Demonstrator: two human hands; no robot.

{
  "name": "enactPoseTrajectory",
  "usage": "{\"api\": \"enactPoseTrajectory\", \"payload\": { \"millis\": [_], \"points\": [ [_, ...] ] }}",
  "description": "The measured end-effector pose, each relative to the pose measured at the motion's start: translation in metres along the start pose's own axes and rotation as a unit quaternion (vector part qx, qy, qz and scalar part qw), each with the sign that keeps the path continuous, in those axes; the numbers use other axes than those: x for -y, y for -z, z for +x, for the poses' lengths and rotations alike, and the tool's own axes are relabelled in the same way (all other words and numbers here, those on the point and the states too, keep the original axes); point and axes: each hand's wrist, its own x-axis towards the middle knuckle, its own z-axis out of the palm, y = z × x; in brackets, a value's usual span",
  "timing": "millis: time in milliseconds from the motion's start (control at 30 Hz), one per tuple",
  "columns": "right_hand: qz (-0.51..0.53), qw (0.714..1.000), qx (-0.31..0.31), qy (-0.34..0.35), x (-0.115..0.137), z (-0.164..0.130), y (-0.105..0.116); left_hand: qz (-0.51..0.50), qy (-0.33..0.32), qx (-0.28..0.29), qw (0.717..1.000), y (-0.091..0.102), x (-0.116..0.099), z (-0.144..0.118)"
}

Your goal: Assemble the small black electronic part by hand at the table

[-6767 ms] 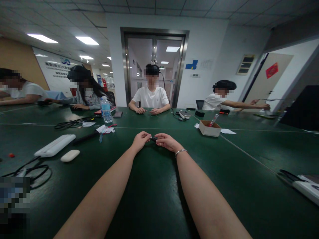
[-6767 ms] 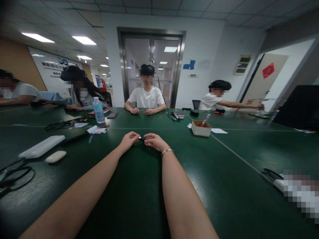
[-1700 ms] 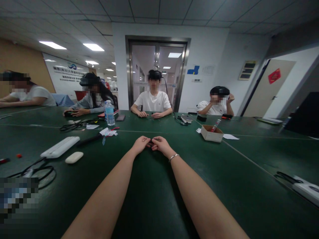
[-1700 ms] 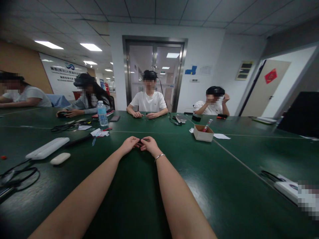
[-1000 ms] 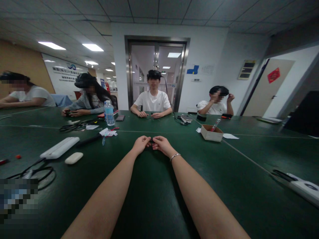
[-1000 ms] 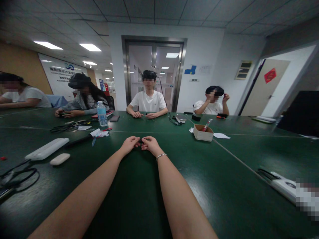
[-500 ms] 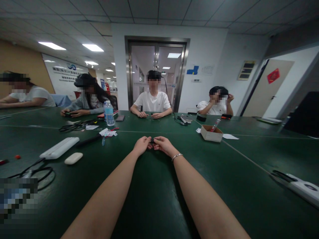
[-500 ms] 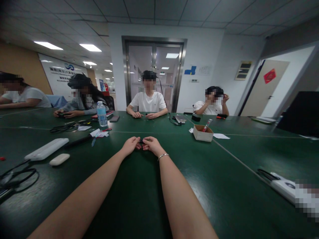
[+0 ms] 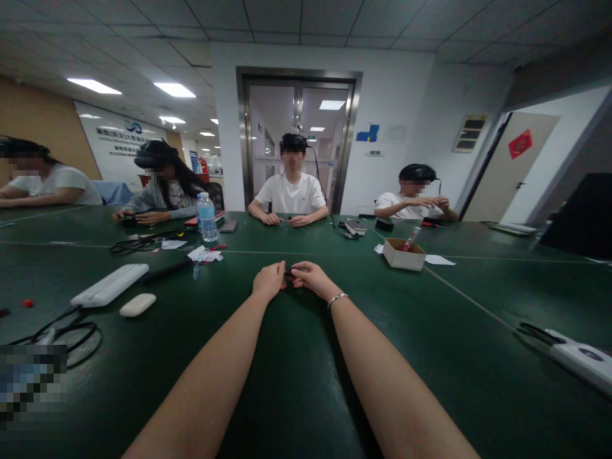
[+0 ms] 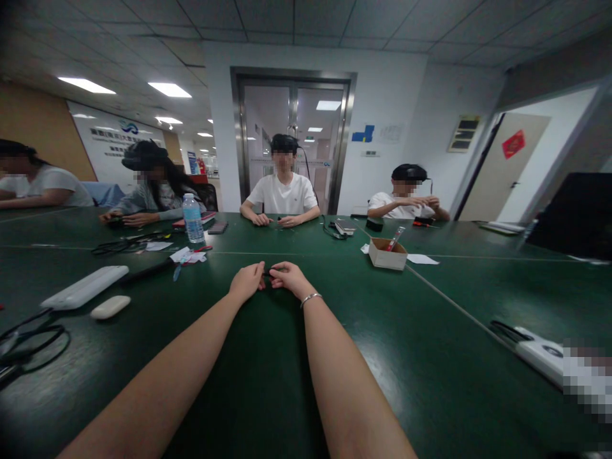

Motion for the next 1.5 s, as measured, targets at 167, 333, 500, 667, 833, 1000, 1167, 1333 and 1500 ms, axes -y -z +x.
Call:
{"api": "enactPoseTrajectory", "payload": {
  "millis": [167, 333, 500, 667, 833, 1000, 1167, 1333, 1500],
  "points": [
    [-0.008, 1.000, 0.004, 0.013, -0.001, 0.000, 0.001, 0.047, 0.052, 0.010, 0.998, 0.001, -0.009, 0.001],
    [-0.005, 1.000, 0.016, 0.024, -0.001, -0.001, 0.002, 0.059, 0.087, 0.032, 0.994, 0.005, -0.019, -0.001],
    [-0.015, 0.999, 0.026, 0.039, -0.001, -0.002, 0.002, 0.058, 0.109, 0.036, 0.992, 0.008, -0.026, -0.005],
    [-0.028, 0.997, 0.039, 0.058, -0.001, -0.004, 0.001, 0.027, 0.120, 0.026, 0.992, 0.008, -0.025, -0.005],
    [-0.031, 0.997, 0.036, 0.061, 0.000, -0.004, 0.001, 0.005, 0.128, 0.024, 0.991, 0.008, -0.025, -0.003],
    [-0.034, 0.996, 0.032, 0.072, 0.000, -0.003, 0.000, 0.011, 0.150, 0.026, 0.988, 0.009, -0.029, -0.003],
    [-0.040, 0.996, 0.026, 0.074, 0.000, -0.004, -0.001, 0.013, 0.174, 0.032, 0.984, 0.012, -0.034, -0.004],
    [-0.050, 0.996, 0.014, 0.068, 0.002, -0.005, -0.002, 0.023, 0.156, 0.038, 0.987, 0.010, -0.030, -0.003],
    [-0.047, 0.998, 0.006, 0.036, 0.000, -0.002, -0.002, 0.024, 0.097, 0.031, 0.994, 0.008, -0.018, -0.003]
  ]
}}
